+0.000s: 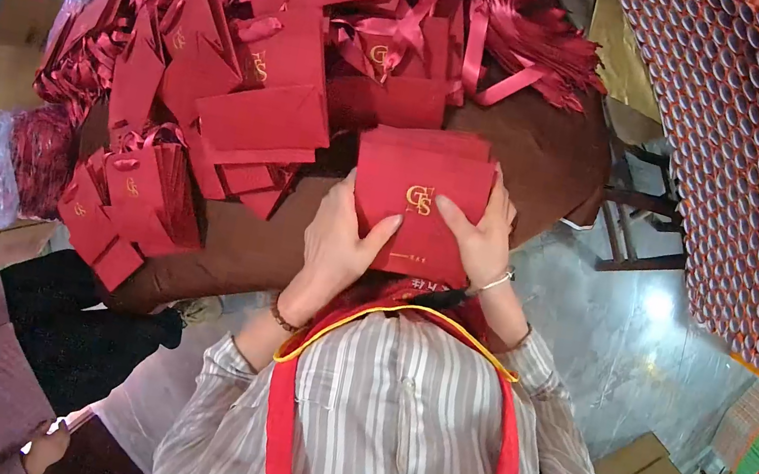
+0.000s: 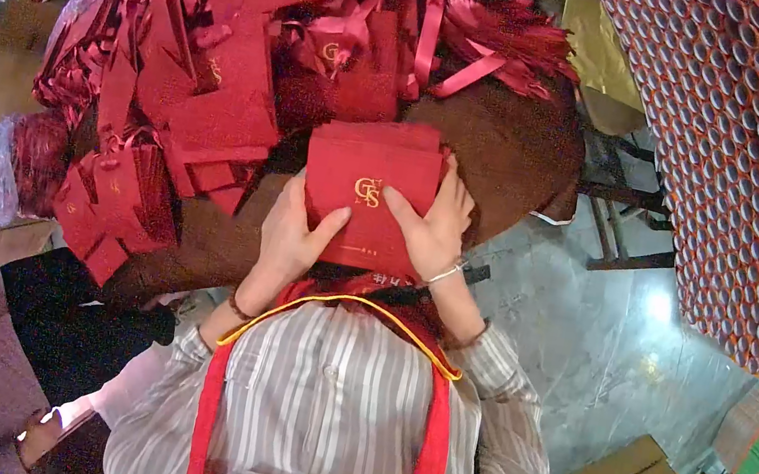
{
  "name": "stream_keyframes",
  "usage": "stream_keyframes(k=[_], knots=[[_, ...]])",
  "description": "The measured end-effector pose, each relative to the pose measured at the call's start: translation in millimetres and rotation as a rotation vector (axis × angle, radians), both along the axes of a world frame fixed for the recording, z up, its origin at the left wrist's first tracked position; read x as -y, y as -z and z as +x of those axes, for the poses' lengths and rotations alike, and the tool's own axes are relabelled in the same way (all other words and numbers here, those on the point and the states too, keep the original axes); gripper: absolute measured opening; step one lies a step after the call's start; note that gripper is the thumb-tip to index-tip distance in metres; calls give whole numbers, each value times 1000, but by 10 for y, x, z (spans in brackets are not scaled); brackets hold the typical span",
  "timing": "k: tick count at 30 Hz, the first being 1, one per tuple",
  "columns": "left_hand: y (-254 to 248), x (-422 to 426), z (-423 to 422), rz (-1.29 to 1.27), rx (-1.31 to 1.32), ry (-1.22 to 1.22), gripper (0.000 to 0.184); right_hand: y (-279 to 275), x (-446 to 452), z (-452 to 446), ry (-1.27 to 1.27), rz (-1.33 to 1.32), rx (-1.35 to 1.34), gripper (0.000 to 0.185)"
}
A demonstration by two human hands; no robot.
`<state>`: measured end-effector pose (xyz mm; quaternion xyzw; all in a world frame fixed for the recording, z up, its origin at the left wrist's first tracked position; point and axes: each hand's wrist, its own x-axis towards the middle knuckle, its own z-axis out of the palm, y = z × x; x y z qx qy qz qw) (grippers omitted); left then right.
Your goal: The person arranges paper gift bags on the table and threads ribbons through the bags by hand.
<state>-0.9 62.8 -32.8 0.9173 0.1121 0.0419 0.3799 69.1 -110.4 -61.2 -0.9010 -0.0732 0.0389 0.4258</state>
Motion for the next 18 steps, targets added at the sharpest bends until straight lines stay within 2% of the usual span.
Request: stream_keyframes(k=[1, 2, 4, 5, 9, 11, 12, 15, 18], knots=[[37, 23, -4, 40, 41, -20, 70, 44, 14, 62, -19, 141, -60, 77], [38, 51, 14, 38, 39, -26, 70, 23, -17, 98, -25, 139, -62, 77], [34, 85, 74, 165, 131, -140, 70, -42, -76, 148, 0, -33, -96, 78], [53, 70, 91, 134, 154, -126, 69, 44, -88, 177, 14, -41, -4, 77], [8, 32, 113, 109, 136, -101, 67, -42, -82, 188, -25, -61, 48, 77], [-31, 47, 108, 319, 295, -106, 63, -70, -88, 171, -18, 7, 37, 76], [-47, 56, 103, 318, 299, -101, 63, -60, -79, 173, -13, 6, 41, 76], [-55, 34, 122, -290, 244, -256, 59, -81, -53, 174, -43, 84, 155, 71], [-37, -83, 190, -55, 262, -170, 55, -178, -48, 172, -38, 118, 228, 71]])
